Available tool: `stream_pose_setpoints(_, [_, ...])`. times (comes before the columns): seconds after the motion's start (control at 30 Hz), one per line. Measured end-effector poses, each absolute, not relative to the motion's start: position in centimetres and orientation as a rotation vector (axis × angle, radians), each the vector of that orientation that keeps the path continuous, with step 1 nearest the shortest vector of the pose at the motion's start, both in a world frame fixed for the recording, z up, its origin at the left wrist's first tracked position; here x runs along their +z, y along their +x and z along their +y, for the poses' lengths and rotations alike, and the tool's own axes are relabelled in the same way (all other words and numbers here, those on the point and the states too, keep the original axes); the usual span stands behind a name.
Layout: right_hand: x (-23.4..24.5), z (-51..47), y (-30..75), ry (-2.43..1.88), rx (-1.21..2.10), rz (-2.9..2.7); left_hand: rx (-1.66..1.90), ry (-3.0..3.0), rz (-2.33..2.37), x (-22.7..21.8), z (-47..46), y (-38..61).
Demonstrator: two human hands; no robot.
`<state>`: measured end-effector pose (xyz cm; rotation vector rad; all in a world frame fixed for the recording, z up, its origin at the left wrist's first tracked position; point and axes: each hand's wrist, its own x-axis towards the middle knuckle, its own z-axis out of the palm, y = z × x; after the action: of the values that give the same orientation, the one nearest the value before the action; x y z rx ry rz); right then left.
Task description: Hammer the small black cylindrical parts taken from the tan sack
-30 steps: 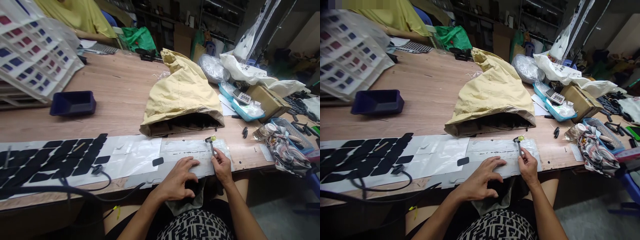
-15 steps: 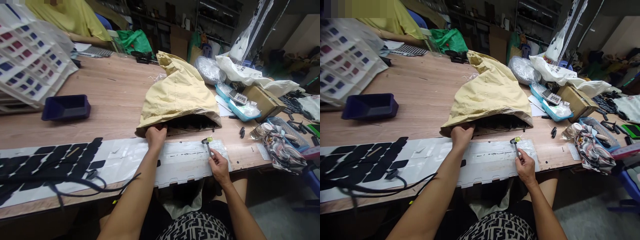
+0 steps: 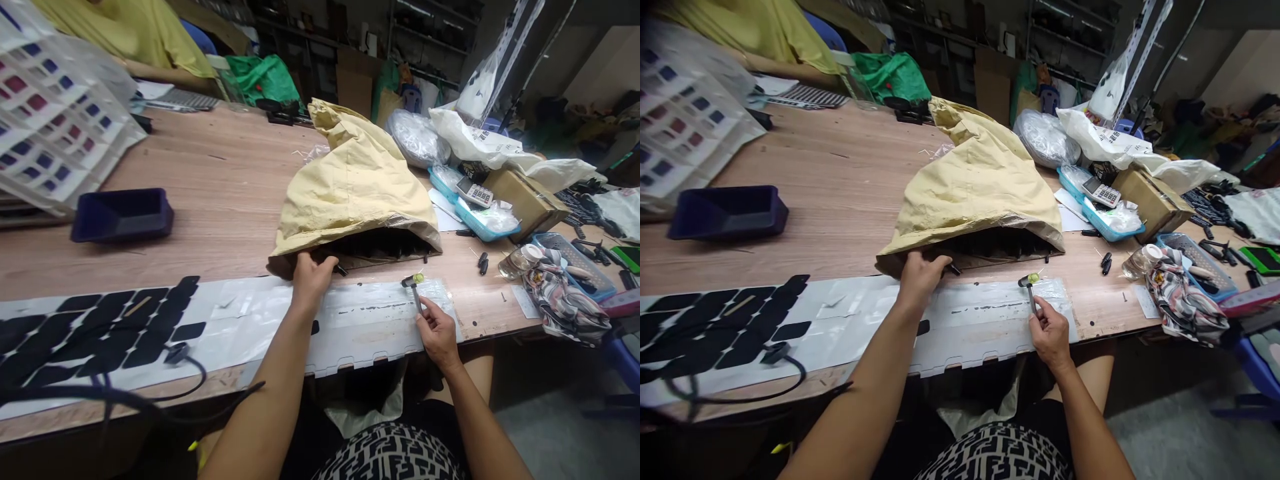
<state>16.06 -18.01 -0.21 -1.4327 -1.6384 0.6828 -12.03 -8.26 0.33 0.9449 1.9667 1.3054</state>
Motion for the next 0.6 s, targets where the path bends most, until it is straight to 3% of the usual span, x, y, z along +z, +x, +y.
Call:
stream_pose_setpoints(0.2, [0.0, -17.9, 16.0, -1.434, 0.684, -1.63, 1.166, 1.068, 1.403, 0.0, -13.4, -7.6])
stream_pose_setpoints(0.6, [0.0, -18.1, 16.0, -1.422, 0.676, -1.631, 1.02, 1.719, 1.54, -1.6, -15.8, -6.0])
